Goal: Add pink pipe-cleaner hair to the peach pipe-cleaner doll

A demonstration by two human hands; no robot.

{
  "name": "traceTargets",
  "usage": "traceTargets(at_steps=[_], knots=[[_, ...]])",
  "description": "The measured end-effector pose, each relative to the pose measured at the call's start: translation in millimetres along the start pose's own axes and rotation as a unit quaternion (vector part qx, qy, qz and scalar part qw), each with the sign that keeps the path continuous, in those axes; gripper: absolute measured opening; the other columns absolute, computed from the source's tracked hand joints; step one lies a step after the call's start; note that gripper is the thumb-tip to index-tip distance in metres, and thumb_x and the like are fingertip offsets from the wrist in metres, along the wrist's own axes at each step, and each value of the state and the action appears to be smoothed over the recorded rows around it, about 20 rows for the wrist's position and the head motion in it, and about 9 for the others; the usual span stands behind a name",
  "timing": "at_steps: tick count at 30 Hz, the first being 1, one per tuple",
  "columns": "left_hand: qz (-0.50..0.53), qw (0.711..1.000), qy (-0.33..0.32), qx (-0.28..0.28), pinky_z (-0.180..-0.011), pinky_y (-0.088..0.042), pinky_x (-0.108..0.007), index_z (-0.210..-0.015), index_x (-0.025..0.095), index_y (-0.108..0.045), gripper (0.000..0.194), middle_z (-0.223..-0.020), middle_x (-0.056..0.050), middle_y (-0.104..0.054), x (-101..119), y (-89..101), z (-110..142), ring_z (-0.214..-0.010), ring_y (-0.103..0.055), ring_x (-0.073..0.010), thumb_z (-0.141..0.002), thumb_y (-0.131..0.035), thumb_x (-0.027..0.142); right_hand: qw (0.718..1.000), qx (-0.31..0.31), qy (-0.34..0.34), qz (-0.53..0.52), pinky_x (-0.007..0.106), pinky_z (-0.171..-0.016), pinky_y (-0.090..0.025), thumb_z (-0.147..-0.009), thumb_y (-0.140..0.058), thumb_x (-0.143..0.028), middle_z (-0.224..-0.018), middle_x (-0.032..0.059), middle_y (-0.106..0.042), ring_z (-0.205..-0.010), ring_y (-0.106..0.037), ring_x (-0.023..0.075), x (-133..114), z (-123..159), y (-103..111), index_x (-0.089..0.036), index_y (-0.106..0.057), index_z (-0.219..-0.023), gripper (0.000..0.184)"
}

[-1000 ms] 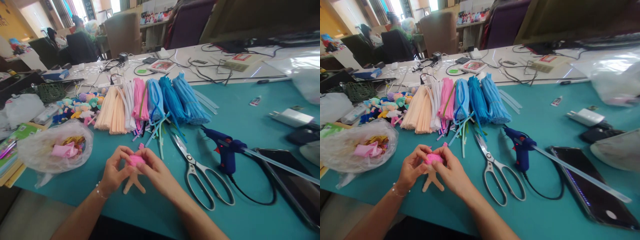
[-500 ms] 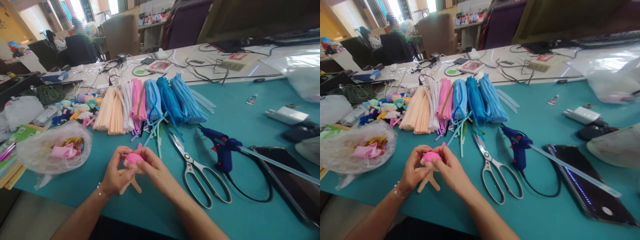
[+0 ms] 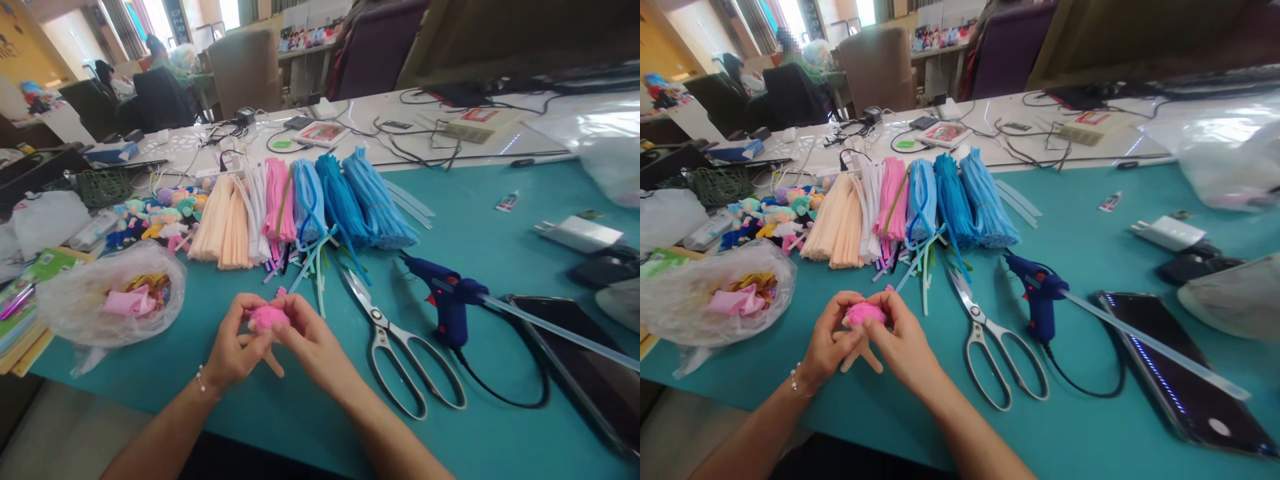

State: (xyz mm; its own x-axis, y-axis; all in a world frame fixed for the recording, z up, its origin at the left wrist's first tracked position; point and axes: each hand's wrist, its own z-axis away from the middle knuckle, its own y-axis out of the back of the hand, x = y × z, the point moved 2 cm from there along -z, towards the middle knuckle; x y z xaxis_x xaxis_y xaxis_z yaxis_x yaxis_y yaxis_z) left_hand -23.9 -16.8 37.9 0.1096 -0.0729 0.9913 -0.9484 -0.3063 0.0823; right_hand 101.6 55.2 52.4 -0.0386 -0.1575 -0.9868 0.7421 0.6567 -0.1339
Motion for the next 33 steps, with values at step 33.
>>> traceTargets(at_steps=[33], knots=[[0.077,0.995,-0.037,0.059,-0.075,-0.061,-0.037,-0.096,0.02,-0.064,0.025,-0.096,-0.006,-0.06,0.6,-7.2,-3.8,-0.085,-0.064,-0.0207,-0.081,-0.064,0.041,0.994,0.009,0.08,0.075,0.031,-0.075,-0.047,-0.08,-0.055,-0.027,-0.09,0.0029,-0.065,-0.083,-0.06,0.0187,-4.7,1.2,1.9,-0.021,-0.058,-0.091,0.013]])
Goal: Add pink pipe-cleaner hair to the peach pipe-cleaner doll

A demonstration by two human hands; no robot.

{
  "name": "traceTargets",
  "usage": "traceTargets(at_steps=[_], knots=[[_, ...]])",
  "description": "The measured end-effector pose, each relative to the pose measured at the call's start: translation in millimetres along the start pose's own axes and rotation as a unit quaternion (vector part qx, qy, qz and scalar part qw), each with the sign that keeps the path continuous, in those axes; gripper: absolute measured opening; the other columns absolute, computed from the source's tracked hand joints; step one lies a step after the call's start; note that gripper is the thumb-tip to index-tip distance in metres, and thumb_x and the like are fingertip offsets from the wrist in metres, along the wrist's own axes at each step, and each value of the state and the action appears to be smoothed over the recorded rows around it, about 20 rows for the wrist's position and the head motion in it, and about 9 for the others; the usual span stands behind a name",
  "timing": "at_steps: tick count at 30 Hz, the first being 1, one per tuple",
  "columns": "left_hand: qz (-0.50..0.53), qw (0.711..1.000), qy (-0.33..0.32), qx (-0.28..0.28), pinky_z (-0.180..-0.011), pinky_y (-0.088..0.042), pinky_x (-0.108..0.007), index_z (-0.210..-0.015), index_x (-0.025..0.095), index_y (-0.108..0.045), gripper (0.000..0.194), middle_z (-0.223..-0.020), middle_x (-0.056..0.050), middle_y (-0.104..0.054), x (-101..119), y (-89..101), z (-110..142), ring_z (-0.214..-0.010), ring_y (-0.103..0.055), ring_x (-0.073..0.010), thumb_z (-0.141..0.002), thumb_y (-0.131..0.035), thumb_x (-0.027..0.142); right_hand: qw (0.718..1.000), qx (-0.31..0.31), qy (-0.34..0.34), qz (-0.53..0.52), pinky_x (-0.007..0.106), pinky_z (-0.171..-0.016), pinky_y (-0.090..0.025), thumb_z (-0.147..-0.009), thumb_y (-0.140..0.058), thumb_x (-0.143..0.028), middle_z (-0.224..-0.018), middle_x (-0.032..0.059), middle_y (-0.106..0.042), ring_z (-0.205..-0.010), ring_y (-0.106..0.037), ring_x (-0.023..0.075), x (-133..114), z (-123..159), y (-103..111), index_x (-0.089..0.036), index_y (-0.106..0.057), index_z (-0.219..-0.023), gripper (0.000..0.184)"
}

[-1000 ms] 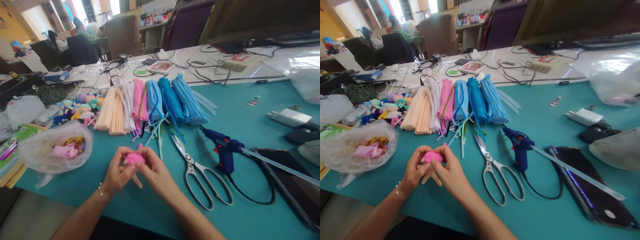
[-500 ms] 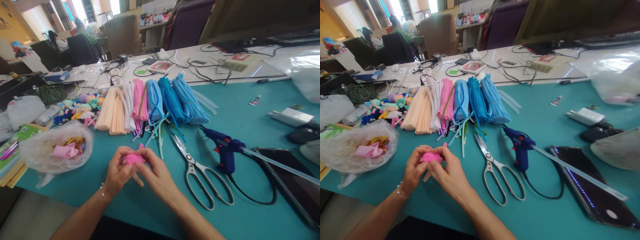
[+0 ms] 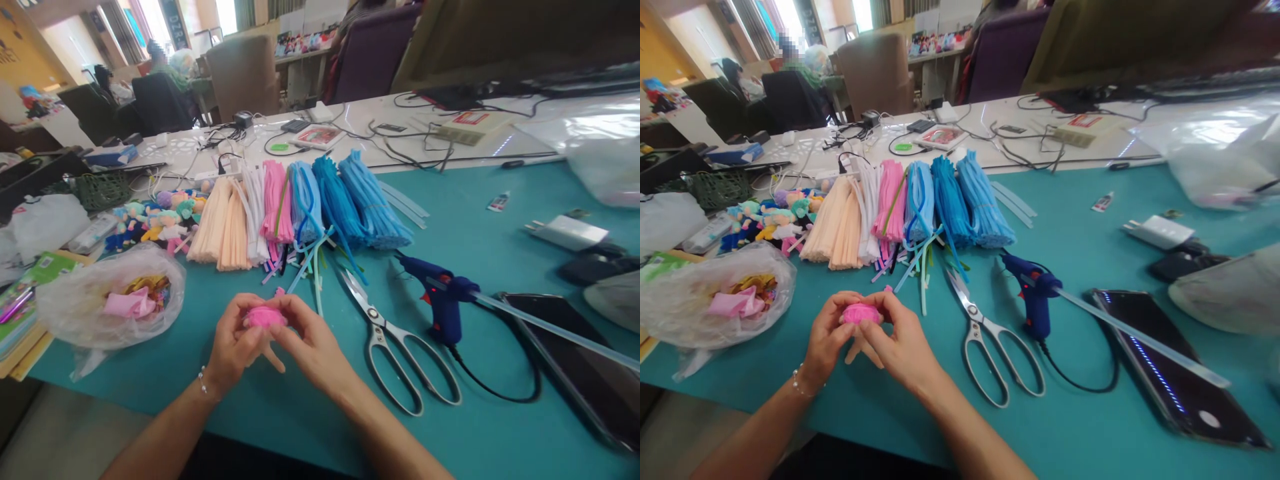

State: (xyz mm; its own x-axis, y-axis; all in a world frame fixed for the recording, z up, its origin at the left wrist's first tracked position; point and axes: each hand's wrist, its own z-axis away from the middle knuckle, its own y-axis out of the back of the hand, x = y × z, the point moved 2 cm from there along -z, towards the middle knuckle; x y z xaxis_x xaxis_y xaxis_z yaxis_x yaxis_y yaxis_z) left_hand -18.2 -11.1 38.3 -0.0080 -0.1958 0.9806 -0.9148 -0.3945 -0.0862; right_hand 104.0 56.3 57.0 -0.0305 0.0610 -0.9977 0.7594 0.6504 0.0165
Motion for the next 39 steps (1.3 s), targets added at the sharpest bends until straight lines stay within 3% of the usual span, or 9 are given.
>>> traceTargets(at_steps=[10,16,20,28,34,39], knots=[[-0.037,0.999,-0.004,-0.036,-0.074,-0.059,-0.035,-0.098,0.02,-0.063,0.028,-0.097,-0.006,-0.063,-12.6,12.2,-4.8,-0.088,-0.065,-0.022,-0.076,-0.068,0.036,1.0,0.005,0.0,0.016,0.033,-0.081,-0.048,-0.08,-0.057,-0.024,-0.09,0.0027,-0.067,-0.084,-0.062,0.0182,0.6,-0.9,0.1,-0.02,-0.059,-0.094,0.015],[-0.057,0.995,-0.084,0.023,-0.086,-0.05,-0.034,-0.099,0.021,-0.062,0.02,-0.109,-0.008,-0.059,-8.9,15.6,-2.0,-0.105,-0.057,-0.0223,-0.079,-0.062,0.022,0.999,0.024,-0.028,0.021,0.03,-0.073,-0.047,-0.077,-0.056,-0.019,-0.084,0.0008,-0.064,-0.08,-0.06,0.0174,-2.5,-1.4,0.7,-0.02,-0.057,-0.087,0.011],[-0.051,0.991,-0.125,-0.001,-0.091,-0.048,-0.037,-0.096,0.021,-0.061,0.018,-0.105,-0.008,-0.058,-5.3,14.6,-1.7,-0.105,-0.056,-0.023,-0.078,-0.063,0.02,0.999,0.018,-0.031,0.014,0.031,-0.075,-0.047,-0.077,-0.057,-0.021,-0.085,0.0013,-0.064,-0.082,-0.06,0.0178,-4.3,-1.4,1.1,-0.02,-0.058,-0.087,0.011],[-0.135,0.979,-0.138,-0.061,-0.093,-0.048,-0.038,-0.109,0.023,-0.058,0.037,-0.112,-0.008,-0.057,-6.8,12.9,-0.4,-0.11,-0.055,-0.0244,-0.074,-0.07,0.016,0.999,0.008,-0.044,-0.018,0.031,-0.075,-0.046,-0.076,-0.06,-0.023,-0.085,0.0007,-0.063,-0.082,-0.059,0.0174,-3.9,-1.2,1.6,-0.02,-0.058,-0.087,0.012],[-0.156,0.979,-0.129,-0.035,-0.086,-0.051,-0.035,-0.107,0.022,-0.06,0.033,-0.104,-0.007,-0.061,-7.2,12.9,0.4,-0.101,-0.06,-0.0228,-0.077,-0.072,0.022,0.999,0.026,-0.018,-0.04,0.031,-0.079,-0.048,-0.074,-0.064,-0.024,-0.089,0.0011,-0.062,-0.084,-0.06,0.0171,-3.0,0.1,3.9,-0.02,-0.056,-0.092,0.021],[-0.119,0.987,-0.104,-0.008,-0.083,-0.055,-0.034,-0.103,0.022,-0.062,0.032,-0.1,-0.006,-0.061,-3.8,10.1,2.5,-0.097,-0.063,-0.022,-0.075,-0.076,0.029,0.998,0.041,-0.029,-0.046,0.031,-0.072,-0.049,-0.08,-0.059,-0.03,-0.094,0.004,-0.066,-0.082,-0.062,0.0176,-3.9,-0.6,8.7,-0.02,-0.057,-0.095,0.018]])
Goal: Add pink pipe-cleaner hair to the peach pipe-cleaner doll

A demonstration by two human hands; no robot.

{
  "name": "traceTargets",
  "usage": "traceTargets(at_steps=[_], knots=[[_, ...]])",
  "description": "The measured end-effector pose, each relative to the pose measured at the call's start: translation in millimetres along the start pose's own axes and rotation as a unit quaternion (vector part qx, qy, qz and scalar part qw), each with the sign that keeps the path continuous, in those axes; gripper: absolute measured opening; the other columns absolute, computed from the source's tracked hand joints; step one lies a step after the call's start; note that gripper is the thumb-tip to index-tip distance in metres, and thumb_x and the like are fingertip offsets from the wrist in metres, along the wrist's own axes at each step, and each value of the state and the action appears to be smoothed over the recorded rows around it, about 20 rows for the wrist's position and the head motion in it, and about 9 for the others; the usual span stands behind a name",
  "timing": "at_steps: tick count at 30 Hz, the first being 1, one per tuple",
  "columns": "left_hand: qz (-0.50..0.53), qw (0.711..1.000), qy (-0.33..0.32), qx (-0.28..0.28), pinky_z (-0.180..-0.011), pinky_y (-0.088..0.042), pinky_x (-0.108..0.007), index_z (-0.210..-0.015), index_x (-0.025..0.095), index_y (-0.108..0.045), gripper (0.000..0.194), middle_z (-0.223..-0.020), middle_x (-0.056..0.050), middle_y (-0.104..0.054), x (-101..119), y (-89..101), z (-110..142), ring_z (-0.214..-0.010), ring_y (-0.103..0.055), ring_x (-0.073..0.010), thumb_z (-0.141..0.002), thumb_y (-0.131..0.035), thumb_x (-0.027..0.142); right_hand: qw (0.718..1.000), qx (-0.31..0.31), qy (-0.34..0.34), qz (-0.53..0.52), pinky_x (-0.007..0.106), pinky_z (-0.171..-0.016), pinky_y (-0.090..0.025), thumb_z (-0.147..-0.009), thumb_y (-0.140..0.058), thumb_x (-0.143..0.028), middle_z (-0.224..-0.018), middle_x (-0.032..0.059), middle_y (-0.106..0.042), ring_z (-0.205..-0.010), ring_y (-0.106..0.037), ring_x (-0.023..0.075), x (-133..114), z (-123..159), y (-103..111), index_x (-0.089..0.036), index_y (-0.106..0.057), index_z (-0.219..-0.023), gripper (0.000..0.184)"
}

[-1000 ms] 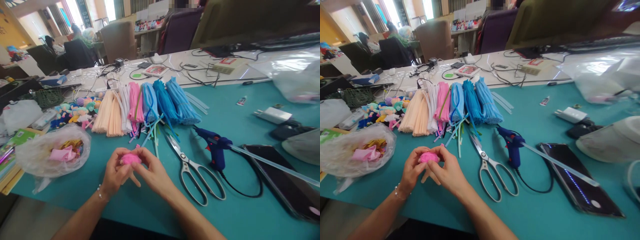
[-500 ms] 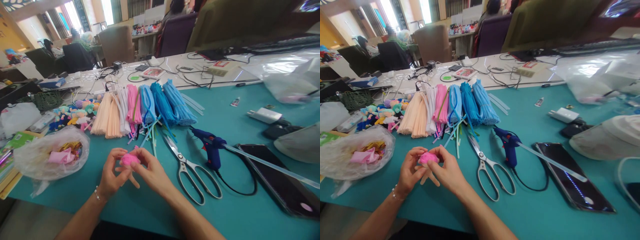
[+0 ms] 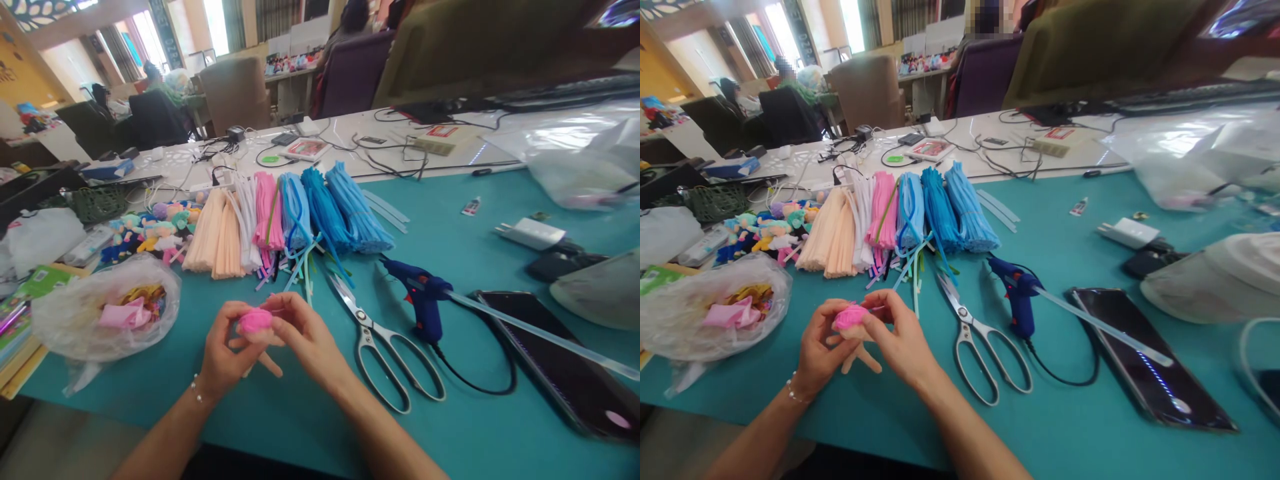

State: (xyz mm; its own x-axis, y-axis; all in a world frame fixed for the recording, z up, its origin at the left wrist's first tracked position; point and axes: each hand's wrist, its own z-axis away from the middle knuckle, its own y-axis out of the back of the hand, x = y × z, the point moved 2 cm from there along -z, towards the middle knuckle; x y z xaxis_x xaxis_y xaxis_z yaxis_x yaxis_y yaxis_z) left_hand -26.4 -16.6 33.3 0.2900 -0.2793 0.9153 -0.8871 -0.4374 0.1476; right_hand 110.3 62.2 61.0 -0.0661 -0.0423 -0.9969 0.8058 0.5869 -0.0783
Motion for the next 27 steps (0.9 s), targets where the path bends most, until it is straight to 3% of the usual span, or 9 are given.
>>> traceTargets(at_steps=[5,12,19,23,27], knots=[[0.056,0.997,0.052,0.025,-0.07,-0.06,-0.033,-0.101,0.023,-0.062,0.032,-0.101,-0.006,-0.058,4.4,-4.7,1.3,-0.093,-0.067,-0.0232,-0.074,-0.076,0.034,0.997,0.054,0.047,0.021,0.033,-0.077,-0.05,-0.082,-0.057,-0.029,-0.089,0.0043,-0.067,-0.083,-0.063,0.0191,-2.0,-0.5,6.4,-0.02,-0.06,-0.089,0.011],[0.057,0.998,0.039,0.011,-0.067,-0.06,-0.029,-0.102,0.023,-0.061,0.035,-0.1,-0.004,-0.058,0.7,-3.2,0.5,-0.088,-0.068,-0.0204,-0.072,-0.078,0.031,0.973,0.104,0.175,0.109,0.031,-0.068,-0.049,-0.08,-0.058,-0.02,-0.072,0.0008,-0.058,-0.07,-0.057,0.0168,-8.9,3.2,5.3,-0.022,-0.058,-0.072,0.008],[0.07,0.994,0.079,0.025,-0.066,-0.06,-0.025,-0.099,0.022,-0.06,0.032,-0.107,-0.006,-0.053,2.7,-8.6,4.6,-0.095,-0.063,-0.0197,-0.074,-0.076,0.032,0.926,0.07,0.29,0.231,0.034,-0.067,-0.051,-0.082,-0.058,-0.018,-0.074,0.0027,-0.061,-0.069,-0.06,0.018,-11.8,8.8,-1.4,-0.024,-0.062,-0.076,0.009],[0.074,0.992,0.094,0.033,-0.063,-0.061,-0.025,-0.1,0.022,-0.058,0.036,-0.11,-0.007,-0.051,0.5,-9.9,6.2,-0.097,-0.061,-0.0214,-0.072,-0.077,0.035,0.908,0.049,0.315,0.271,0.035,-0.068,-0.05,-0.083,-0.058,-0.02,-0.076,0.0042,-0.063,-0.072,-0.06,0.0192,-10.9,9.5,-2.4,-0.024,-0.063,-0.083,0.006],[0.062,0.995,0.08,0.001,-0.063,-0.062,-0.026,-0.102,0.022,-0.058,0.036,-0.111,-0.008,-0.05,-4.7,-7.2,5.6,-0.099,-0.06,-0.0218,-0.073,-0.077,0.03,0.896,0.05,0.326,0.297,0.033,-0.063,-0.047,-0.085,-0.057,-0.023,-0.074,0.0048,-0.061,-0.069,-0.058,0.0186,-10.2,8.5,-2.5,-0.022,-0.063,-0.081,0.007]])
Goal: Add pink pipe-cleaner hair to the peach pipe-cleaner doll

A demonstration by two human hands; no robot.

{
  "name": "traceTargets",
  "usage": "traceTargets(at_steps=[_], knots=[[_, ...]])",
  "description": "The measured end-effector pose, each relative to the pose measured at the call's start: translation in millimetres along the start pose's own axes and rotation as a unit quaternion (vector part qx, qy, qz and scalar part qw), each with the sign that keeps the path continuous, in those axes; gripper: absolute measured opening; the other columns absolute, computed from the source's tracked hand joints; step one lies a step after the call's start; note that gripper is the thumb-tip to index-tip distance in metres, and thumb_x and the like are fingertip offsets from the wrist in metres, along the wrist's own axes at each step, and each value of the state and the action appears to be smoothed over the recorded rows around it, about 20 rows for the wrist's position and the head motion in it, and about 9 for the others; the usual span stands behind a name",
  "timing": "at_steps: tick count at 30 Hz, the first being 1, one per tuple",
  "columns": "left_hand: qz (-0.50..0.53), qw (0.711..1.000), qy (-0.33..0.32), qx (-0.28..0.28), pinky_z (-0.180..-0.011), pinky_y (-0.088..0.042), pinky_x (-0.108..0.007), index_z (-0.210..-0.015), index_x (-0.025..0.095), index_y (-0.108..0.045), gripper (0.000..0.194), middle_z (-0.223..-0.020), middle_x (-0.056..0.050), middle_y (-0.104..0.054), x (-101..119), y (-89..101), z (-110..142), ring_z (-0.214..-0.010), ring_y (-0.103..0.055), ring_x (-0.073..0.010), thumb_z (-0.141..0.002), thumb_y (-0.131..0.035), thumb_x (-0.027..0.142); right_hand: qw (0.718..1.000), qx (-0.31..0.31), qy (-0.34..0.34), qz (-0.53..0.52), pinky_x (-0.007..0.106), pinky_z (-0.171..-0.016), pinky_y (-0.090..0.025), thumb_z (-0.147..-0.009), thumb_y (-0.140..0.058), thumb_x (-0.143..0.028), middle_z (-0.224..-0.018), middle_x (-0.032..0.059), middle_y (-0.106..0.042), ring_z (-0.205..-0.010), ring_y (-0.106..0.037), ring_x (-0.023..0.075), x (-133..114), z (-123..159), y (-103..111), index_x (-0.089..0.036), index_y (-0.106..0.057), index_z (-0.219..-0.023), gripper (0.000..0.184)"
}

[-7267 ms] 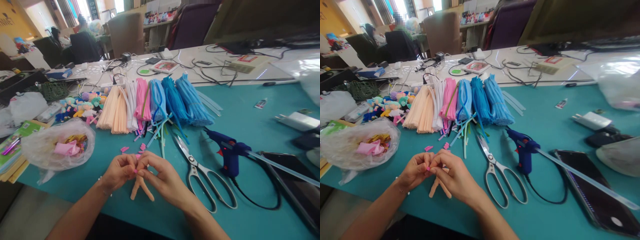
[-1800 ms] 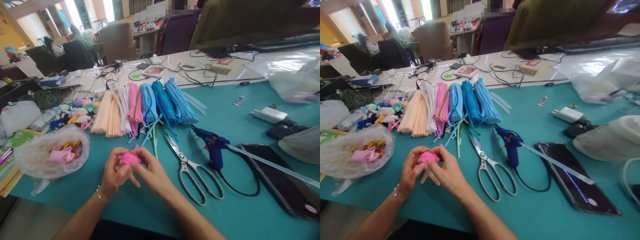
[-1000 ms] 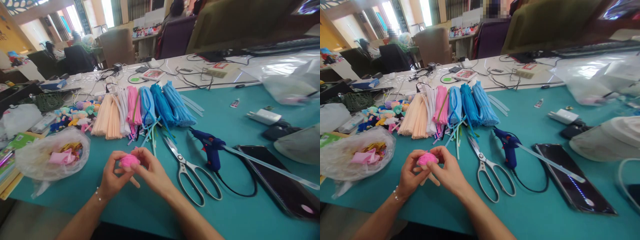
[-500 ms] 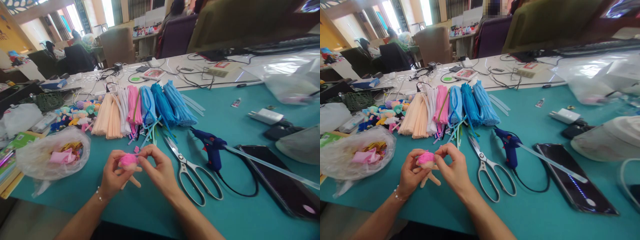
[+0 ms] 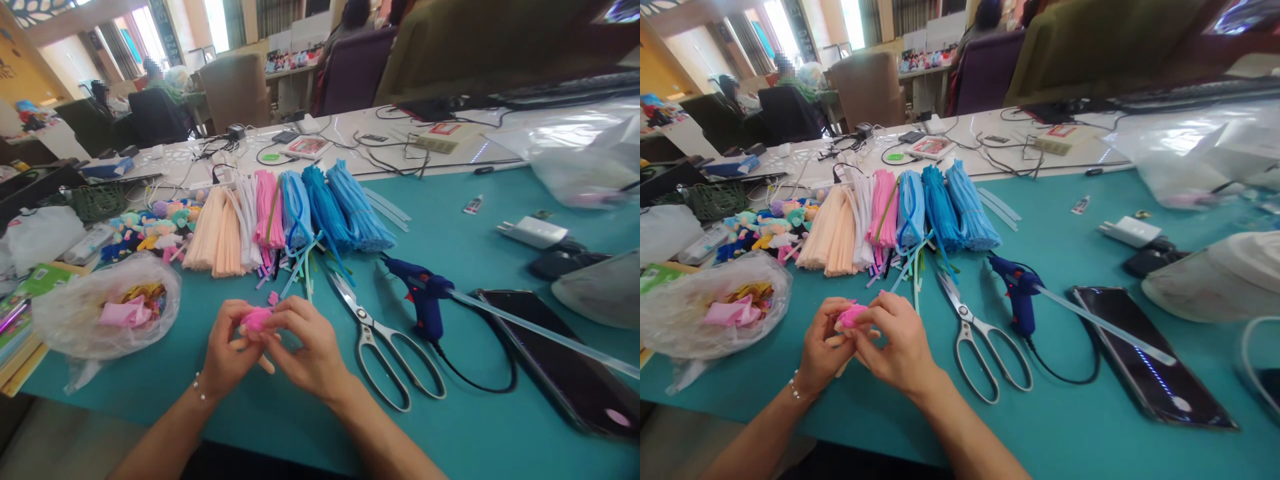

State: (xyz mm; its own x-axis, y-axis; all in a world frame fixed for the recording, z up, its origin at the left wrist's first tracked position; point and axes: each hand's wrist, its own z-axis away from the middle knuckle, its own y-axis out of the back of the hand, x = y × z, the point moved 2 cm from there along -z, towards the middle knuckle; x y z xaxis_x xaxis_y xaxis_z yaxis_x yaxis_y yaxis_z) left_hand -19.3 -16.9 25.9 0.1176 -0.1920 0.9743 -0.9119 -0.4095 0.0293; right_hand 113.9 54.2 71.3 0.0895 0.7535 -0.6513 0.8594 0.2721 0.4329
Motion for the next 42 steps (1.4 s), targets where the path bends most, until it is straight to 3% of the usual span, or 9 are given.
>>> traceTargets(at_steps=[13,18,23,28,35,42], knots=[[-0.028,0.999,-0.034,-0.025,-0.073,-0.061,-0.029,-0.104,0.022,-0.06,0.028,-0.11,-0.007,-0.052,-0.4,2.7,-1.1,-0.101,-0.06,-0.0216,-0.078,-0.071,0.025,0.999,-0.002,-0.011,-0.031,0.031,-0.063,-0.047,-0.084,-0.057,-0.018,-0.073,0.0028,-0.057,-0.068,-0.056,0.0172,0.6,-0.5,-1.2,-0.022,-0.061,-0.077,0.009],[-0.027,0.999,-0.026,-0.03,-0.069,-0.061,-0.027,-0.103,0.022,-0.06,0.027,-0.11,-0.008,-0.052,3.1,2.1,-0.3,-0.098,-0.061,-0.0206,-0.079,-0.071,0.025,0.992,0.003,-0.062,-0.11,0.028,-0.06,-0.046,-0.082,-0.06,-0.016,-0.073,0.0015,-0.055,-0.067,-0.054,0.0154,1.2,-1.6,-0.8,-0.021,-0.062,-0.073,0.01],[-0.034,0.999,-0.026,-0.027,-0.069,-0.059,-0.025,-0.103,0.022,-0.06,0.03,-0.108,-0.007,-0.054,5.3,3.1,-0.7,-0.096,-0.062,-0.0196,-0.076,-0.073,0.026,0.962,0.002,-0.143,-0.232,0.028,-0.064,-0.045,-0.077,-0.064,-0.016,-0.071,-0.0008,-0.054,-0.067,-0.052,0.0146,6.8,-3.9,-0.2,-0.021,-0.061,-0.07,0.009],[-0.038,0.995,-0.082,-0.033,-0.077,-0.058,-0.03,-0.106,0.022,-0.06,0.032,-0.105,-0.006,-0.056,2.9,6.2,-3.5,-0.096,-0.063,-0.0206,-0.077,-0.073,0.026,0.933,-0.008,-0.215,-0.288,0.029,-0.066,-0.044,-0.078,-0.062,-0.017,-0.076,0.0001,-0.056,-0.071,-0.053,0.0155,13.3,-3.0,1.1,-0.021,-0.062,-0.076,0.004],[-0.025,0.997,-0.061,-0.045,-0.076,-0.058,-0.028,-0.107,0.023,-0.059,0.033,-0.107,-0.006,-0.055,3.4,5.0,-3.0,-0.097,-0.063,-0.02,-0.077,-0.073,0.023,0.981,0.005,-0.082,-0.174,0.028,-0.065,-0.046,-0.08,-0.063,-0.015,-0.076,0.0004,-0.052,-0.07,-0.053,0.0146,1.8,-3.2,2.8,-0.021,-0.063,-0.076,0.008],[-0.047,0.997,-0.053,-0.044,-0.072,-0.059,-0.03,-0.104,0.022,-0.061,0.03,-0.106,-0.008,-0.058,4.3,3.8,-1.8,-0.095,-0.063,-0.0216,-0.077,-0.073,0.026,0.994,-0.015,-0.026,-0.102,0.028,-0.063,-0.046,-0.082,-0.062,-0.011,-0.075,0.0011,-0.052,-0.071,-0.053,0.0151,0.6,-0.9,1.0,-0.021,-0.063,-0.077,0.011]])
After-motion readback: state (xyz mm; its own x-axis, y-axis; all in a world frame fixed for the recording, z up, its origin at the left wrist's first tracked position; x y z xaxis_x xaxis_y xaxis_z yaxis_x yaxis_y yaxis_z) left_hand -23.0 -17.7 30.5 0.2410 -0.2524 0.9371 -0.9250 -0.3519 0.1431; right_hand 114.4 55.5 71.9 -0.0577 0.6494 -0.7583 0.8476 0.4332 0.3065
